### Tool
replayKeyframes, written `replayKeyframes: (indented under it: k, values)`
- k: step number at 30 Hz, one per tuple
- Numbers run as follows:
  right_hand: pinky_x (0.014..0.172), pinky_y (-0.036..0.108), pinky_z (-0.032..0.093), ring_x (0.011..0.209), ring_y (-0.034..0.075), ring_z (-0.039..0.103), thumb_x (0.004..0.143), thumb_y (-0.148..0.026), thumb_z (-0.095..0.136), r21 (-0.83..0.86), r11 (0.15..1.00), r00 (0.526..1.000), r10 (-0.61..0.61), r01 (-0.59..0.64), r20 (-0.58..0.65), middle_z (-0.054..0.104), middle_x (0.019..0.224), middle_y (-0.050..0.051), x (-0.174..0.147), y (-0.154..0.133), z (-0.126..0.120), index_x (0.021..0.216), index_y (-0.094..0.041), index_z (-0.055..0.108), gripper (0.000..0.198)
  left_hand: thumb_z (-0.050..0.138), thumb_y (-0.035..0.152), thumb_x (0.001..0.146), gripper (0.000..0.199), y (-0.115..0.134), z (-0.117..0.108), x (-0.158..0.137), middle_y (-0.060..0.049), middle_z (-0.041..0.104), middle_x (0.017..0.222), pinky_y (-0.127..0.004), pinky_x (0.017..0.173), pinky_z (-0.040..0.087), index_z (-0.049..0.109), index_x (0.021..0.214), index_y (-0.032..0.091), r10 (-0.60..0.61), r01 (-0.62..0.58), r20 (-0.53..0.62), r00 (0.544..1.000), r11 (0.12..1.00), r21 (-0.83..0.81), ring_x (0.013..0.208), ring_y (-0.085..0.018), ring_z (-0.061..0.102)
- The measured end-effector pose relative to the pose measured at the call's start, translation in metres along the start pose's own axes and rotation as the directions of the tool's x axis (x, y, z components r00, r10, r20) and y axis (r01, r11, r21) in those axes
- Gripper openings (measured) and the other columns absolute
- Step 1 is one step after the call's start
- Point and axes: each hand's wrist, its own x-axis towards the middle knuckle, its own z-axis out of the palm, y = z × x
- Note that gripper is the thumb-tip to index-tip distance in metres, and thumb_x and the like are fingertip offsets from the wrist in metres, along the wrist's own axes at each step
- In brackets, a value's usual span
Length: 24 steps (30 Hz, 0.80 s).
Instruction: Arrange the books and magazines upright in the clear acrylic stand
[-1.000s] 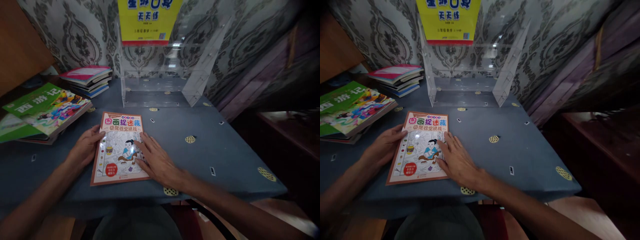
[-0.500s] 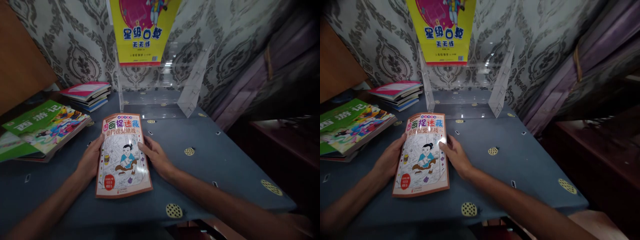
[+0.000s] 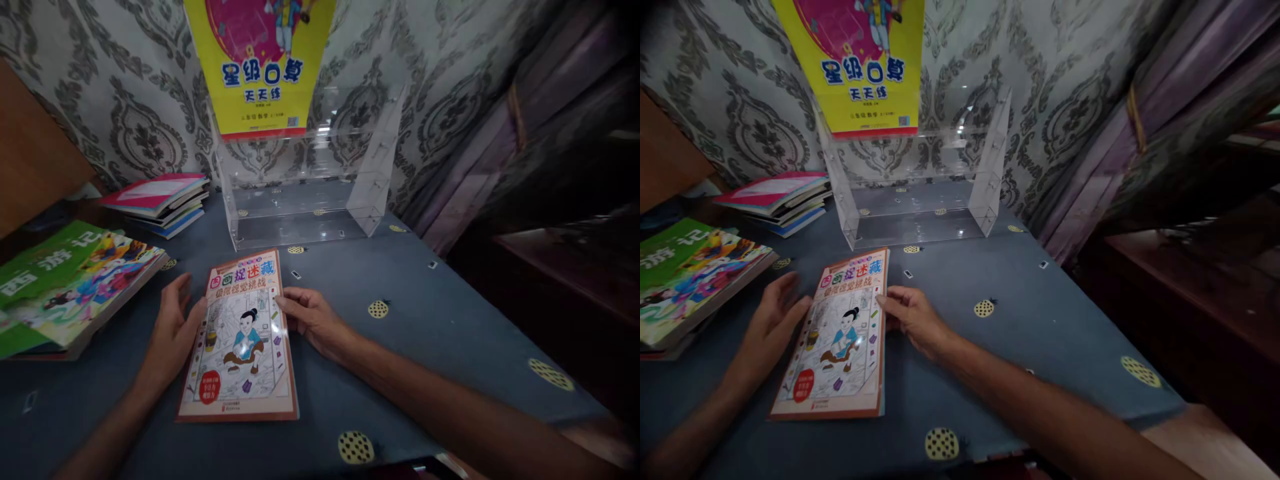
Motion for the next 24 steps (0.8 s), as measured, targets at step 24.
replayKeyframes:
  k: [24]
  values:
    - [0.070,0.026,0.062,0.081,0.011,0.068,0.088,-0.032,0.075,-0.183,0.977,0.960,-0.058,0.111,0.274,0.060,0.107,0.000,-0.013,0.016,0.005,0.154,-0.040,0.039,0.076,0.066,0.063,0.081,0.046,0.049,0.020,-0.013,-0.004,0.063,0.085,-0.027,0.065,0.048,0.061,0.085,0.018,-0.125,0.212,0.640,0.758,0.975,-0.061,0.079,-0.018,0.060]
